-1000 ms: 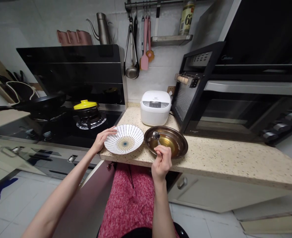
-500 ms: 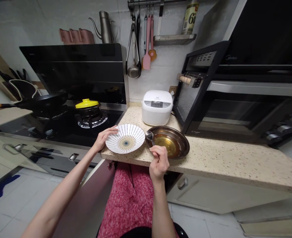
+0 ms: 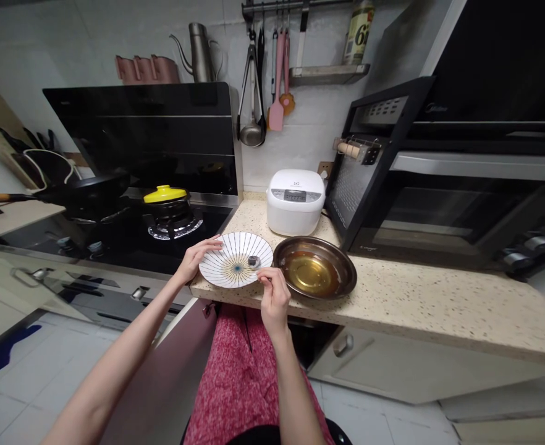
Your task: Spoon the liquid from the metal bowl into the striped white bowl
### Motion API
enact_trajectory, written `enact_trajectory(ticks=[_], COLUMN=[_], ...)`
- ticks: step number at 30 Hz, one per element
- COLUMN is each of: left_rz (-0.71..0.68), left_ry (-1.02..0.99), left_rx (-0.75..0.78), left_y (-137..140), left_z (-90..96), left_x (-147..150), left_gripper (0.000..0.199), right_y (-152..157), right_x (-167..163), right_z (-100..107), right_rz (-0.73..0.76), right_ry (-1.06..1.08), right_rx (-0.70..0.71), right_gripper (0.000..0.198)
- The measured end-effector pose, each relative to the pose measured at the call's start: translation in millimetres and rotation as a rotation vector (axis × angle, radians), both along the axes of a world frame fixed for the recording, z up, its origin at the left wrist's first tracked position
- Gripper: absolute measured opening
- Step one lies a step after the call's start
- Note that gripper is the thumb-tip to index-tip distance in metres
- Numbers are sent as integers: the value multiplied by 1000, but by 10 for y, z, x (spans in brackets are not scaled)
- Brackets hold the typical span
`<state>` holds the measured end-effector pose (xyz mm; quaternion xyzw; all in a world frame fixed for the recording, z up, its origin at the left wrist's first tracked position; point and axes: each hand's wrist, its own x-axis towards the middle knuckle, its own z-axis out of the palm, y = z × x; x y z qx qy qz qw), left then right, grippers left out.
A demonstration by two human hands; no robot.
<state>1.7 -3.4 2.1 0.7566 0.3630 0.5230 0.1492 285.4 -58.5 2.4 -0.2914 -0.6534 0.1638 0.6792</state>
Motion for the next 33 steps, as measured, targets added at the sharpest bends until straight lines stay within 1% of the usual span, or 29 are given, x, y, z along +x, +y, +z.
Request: enact_trajectory(ticks=[15, 19, 23, 27, 33], left_rz=[-4, -2, 9, 5, 0], left_ry=[-4, 1, 6, 4, 2], left_rx=[-5, -3, -9, -6, -2], left_y=[-17, -22, -20, -11, -3], left_z=[20, 22, 18, 8, 2], left_x=[10, 11, 11, 7, 4], left_gripper=[55, 56, 57, 57, 56], right_y=[2, 16, 33, 38, 46], right_x=[15, 15, -11, -27, -9], right_z=[-3, -29, -72, -78, -29], right_rz=[-19, -9, 11, 58, 194], right_ry=[23, 23, 13, 41, 145], right_rx=[-33, -40, -80, -133, -208], right_gripper=[26, 26, 26, 28, 30])
